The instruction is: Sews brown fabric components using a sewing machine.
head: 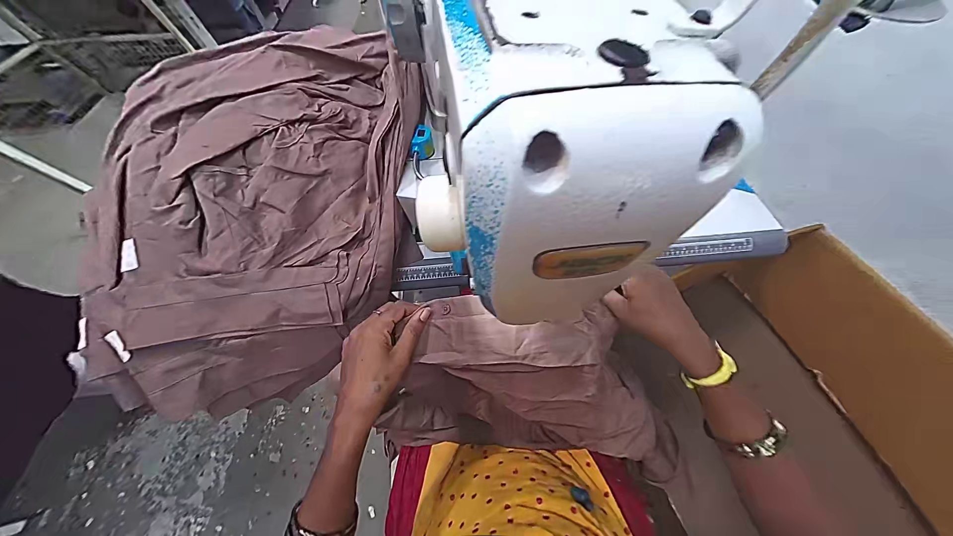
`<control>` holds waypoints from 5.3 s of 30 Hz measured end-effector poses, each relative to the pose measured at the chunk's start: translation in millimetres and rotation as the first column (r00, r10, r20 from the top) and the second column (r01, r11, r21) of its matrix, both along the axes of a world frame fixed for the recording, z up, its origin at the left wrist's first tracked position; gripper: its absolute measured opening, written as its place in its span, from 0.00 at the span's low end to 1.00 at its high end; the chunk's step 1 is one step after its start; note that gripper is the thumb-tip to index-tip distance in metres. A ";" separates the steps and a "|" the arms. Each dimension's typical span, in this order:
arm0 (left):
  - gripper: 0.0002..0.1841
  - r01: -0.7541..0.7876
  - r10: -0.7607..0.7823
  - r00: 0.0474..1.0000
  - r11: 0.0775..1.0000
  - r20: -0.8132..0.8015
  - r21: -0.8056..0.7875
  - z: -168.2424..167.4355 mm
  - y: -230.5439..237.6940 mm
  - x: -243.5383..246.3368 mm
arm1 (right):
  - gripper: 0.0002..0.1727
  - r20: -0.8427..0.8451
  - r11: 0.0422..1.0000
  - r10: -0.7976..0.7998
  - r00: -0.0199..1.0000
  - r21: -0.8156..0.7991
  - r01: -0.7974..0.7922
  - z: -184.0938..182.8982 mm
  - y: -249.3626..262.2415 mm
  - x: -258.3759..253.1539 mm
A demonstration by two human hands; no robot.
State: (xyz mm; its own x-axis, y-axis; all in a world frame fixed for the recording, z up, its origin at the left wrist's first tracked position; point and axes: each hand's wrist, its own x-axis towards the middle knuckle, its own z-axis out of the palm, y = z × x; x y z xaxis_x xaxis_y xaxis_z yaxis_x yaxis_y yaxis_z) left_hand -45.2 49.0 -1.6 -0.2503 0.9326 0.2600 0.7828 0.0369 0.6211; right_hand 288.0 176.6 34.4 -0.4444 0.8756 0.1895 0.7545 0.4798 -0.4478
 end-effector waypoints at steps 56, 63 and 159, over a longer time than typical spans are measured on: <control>0.15 0.418 -0.482 0.843 0.866 0.240 0.273 32.8 -27.9 62.3 | 0.20 -0.376 0.854 0.520 0.767 0.211 -0.475 1.7 -54.1 -64.3; 0.19 -0.088 0.087 0.996 0.996 0.021 0.030 21.0 -29.8 -38.2 | 0.18 -0.396 0.960 0.071 0.915 -0.224 -0.171 -1.6 -22.4 -48.4; 0.14 -0.029 0.014 0.947 0.999 0.321 0.042 -6.8 -22.0 -28.5 | 0.14 -0.490 0.970 0.096 0.867 -0.150 -0.192 -7.1 -25.0 -47.8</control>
State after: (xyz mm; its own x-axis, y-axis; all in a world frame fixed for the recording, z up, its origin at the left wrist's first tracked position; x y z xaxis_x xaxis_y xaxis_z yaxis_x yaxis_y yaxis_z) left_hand -73.7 27.0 -8.4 -0.3469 0.9153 0.2047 0.5419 0.0174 0.8403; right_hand 240.3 151.6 27.2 -0.4661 0.8489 0.2493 0.3553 0.4377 -0.8259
